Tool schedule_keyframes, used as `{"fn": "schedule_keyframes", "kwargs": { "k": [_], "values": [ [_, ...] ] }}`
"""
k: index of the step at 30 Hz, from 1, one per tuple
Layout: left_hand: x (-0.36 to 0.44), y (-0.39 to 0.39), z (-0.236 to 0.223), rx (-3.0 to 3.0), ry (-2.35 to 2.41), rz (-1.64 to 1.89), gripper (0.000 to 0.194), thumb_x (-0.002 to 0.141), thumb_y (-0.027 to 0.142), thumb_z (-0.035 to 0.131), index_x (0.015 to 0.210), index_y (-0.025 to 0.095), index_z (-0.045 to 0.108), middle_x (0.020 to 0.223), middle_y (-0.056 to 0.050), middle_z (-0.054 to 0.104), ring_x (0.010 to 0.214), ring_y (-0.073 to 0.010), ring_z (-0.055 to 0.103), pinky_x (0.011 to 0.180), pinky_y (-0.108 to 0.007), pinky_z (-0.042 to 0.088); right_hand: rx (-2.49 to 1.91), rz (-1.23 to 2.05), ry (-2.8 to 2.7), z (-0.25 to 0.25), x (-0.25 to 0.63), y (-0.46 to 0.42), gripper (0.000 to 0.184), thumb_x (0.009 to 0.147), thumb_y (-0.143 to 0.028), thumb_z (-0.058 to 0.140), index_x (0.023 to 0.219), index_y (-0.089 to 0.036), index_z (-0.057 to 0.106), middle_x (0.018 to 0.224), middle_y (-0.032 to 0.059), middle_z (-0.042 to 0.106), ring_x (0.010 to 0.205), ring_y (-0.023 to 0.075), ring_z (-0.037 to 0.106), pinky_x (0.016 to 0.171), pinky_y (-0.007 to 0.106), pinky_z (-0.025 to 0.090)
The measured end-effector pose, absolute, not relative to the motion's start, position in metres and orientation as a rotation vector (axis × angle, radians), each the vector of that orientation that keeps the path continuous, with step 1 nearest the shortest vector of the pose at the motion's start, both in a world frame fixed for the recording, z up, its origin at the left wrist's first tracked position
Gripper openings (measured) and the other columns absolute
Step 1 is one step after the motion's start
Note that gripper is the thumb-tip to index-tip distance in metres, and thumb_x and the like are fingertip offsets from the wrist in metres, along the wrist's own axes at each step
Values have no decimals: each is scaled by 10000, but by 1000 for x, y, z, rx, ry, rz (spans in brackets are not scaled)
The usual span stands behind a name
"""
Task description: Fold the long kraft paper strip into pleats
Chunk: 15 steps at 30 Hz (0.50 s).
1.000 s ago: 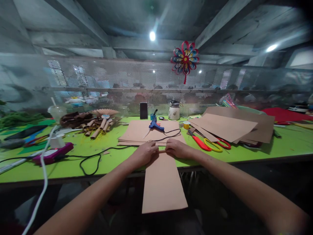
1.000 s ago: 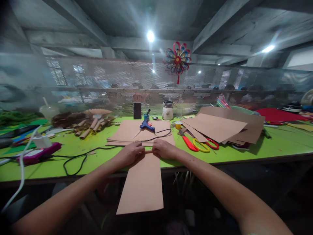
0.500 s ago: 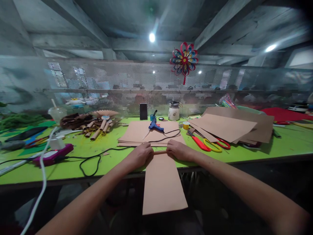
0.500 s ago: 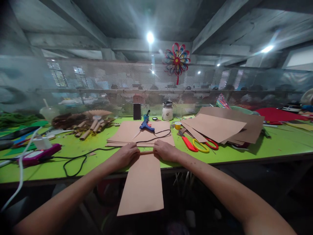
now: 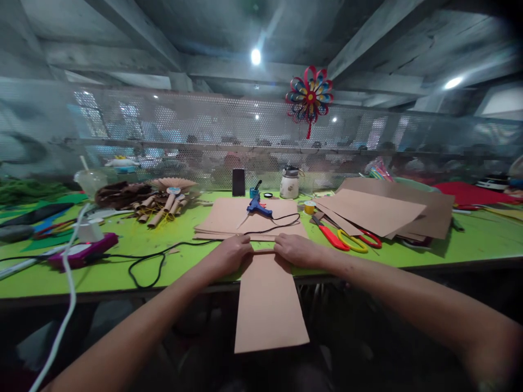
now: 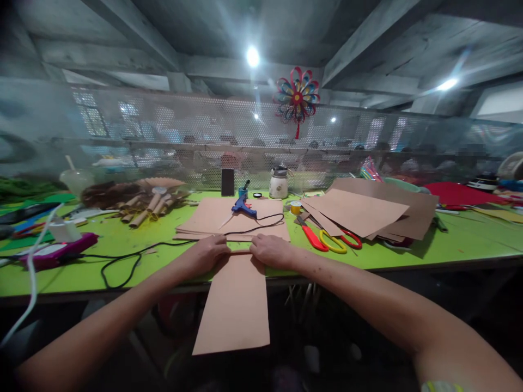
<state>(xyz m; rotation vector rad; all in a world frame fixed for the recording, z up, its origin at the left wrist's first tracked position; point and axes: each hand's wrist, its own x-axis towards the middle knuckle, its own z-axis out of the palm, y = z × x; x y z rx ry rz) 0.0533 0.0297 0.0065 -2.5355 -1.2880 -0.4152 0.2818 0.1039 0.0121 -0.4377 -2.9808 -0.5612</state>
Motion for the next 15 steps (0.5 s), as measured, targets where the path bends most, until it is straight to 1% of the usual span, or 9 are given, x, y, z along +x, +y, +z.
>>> {"fn": "schedule_keyframes", "kwargs": {
  "k": [4, 9, 12, 15],
  "values": [
    [58, 22, 10, -2481, -1247, -362, 205, 852, 128, 442, 819, 137, 644, 806, -83, 564, 747, -186, 511, 671, -290, 414, -470, -630, -3037, 16, 279, 100, 170, 913, -163, 439, 958, -82, 582, 938, 140, 582, 831, 208, 566, 703, 317, 460],
    [60, 19, 12, -2459, -1252, -304, 198, 874, 135, 435, 812, 135, 623, 816, -80, 559, 748, -183, 510, 670, -289, 425, -431, -686, -3073, 21, 277, 96, 192, 919, -178, 425, 961, -84, 587, 910, 142, 595, 814, 221, 584, 664, 321, 472],
    [59, 20, 12, -2467, -1246, -282, 184, 879, 143, 449, 810, 132, 618, 822, -79, 559, 744, -178, 510, 666, -284, 426, -380, -727, -3068, 21, 277, 96, 202, 922, -190, 420, 959, -89, 591, 898, 139, 599, 818, 232, 587, 646, 327, 475],
    [59, 20, 12, -2487, -1224, -289, 171, 878, 131, 457, 806, 133, 612, 838, -82, 560, 754, -179, 511, 679, -286, 427, -290, -748, -3064, 19, 277, 97, 222, 927, -209, 418, 958, -82, 597, 875, 139, 600, 831, 233, 582, 665, 335, 472]
  ]
}}
